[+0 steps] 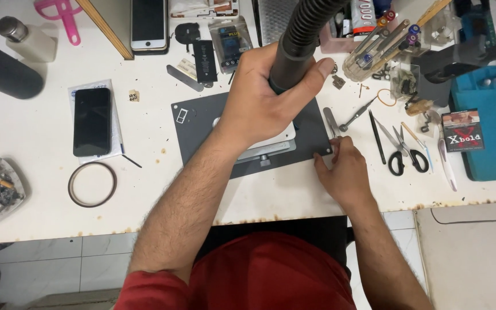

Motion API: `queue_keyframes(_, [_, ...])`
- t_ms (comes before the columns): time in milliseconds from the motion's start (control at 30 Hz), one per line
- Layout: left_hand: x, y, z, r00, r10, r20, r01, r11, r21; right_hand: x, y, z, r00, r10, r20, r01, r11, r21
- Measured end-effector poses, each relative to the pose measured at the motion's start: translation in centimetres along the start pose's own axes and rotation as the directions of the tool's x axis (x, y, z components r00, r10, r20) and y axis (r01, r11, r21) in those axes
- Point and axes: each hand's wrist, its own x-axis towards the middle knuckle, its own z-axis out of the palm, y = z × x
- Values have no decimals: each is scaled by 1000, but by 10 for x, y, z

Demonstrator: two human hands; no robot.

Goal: Removing broken glass from the back of a smartphone using a heat gun and a prying tool.

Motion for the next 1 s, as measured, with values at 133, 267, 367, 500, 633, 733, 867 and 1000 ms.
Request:
queue_keyframes(133, [5,-1,1,1000,13,-2,-13,1000,16,-6,-13,-8,992,123,37,-123,992,-10])
queue_keyframes(267, [7,-6,0,1000,21,-7,-21,999,39,-18,-5,0,997,70,21,-69,997,-42])
queue_keyframes(367, [6,-8,-1,999,49,9,-50,998,34,-26,-8,2,999,38,-17,-39,997,-64])
queue_keyframes(500, [2,-3,0,998,26,54,-24,999,-32,-28,-10,0,999,51,4,-51,996,-70])
queue_keyframes(633, [0,-9,3,996,5,86,-3,1000,-21,-35,-12,-5,998,65,27,-63,997,-54])
queue_keyframes(733, [4,3,6,998,14,59,-12,999,-30,-31,-11,-9,990,129,52,-128,992,-22])
queue_keyframes(867, [3,3,9,997,7,75,-6,1000,-8,-25,-6,-17,998,47,33,-48,999,17])
queue_keyframes(1000, [1,1,9,999,40,33,-41,998,40,-26,-14,-27,999,-23,22,22,998,63])
